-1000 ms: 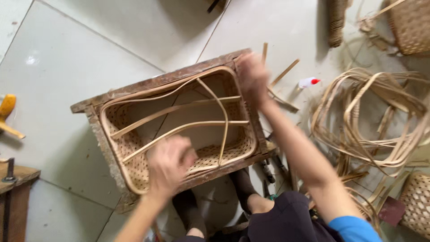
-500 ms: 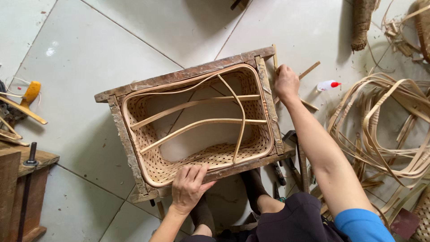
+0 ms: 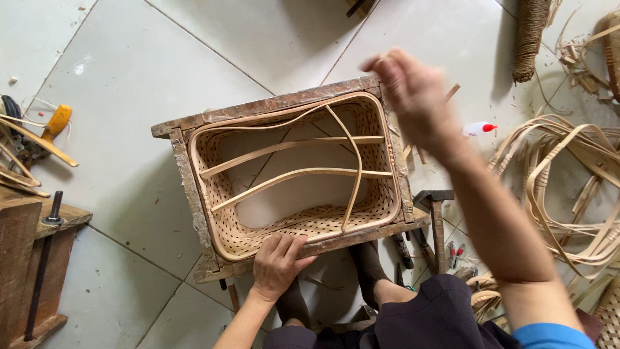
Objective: The person sits on the floor assembling a woven bamboo basket held in a wooden frame. They fit a bent bamboo strip around the basket rim, trim a strip with scissors, weave and press additional bamboo strips across the basket opening, tap strips tight with a hammer, and apply glue from a squeeze bottle along the rim joints.
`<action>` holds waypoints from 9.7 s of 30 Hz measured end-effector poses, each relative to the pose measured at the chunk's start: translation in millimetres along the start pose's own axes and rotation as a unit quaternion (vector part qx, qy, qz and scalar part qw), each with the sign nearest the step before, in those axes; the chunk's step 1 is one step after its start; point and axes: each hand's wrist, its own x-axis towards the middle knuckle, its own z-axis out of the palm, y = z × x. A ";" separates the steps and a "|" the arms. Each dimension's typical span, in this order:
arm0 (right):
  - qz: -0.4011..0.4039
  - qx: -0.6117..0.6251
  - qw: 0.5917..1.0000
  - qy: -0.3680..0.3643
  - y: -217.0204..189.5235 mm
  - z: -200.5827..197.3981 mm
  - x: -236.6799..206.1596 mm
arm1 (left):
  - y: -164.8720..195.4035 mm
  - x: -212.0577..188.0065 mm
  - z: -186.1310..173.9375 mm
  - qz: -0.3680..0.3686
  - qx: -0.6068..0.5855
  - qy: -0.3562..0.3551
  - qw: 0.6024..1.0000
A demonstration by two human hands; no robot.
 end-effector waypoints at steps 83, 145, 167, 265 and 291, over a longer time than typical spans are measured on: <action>-0.361 -0.152 0.818 -0.422 -12.1 166.2 -106.1 | -100.3 52.8 -28.7 0.124 -0.001 -0.079 0.989; -0.090 0.136 0.985 0.062 -77.9 107.1 8.4 | -42.8 -15.7 -38.1 -0.009 -0.042 -0.056 0.998; 0.074 0.019 0.995 -0.068 -18.4 205.3 12.9 | -141.8 143.7 -5.3 -0.024 0.079 0.101 0.991; -0.185 -0.432 0.883 0.011 102.4 -13.0 32.4 | -150.0 151.2 -40.4 -0.065 0.026 0.120 0.990; 0.086 0.212 0.973 -0.027 -69.9 236.8 -21.9 | -170.9 142.7 -19.6 -0.081 0.027 0.113 0.990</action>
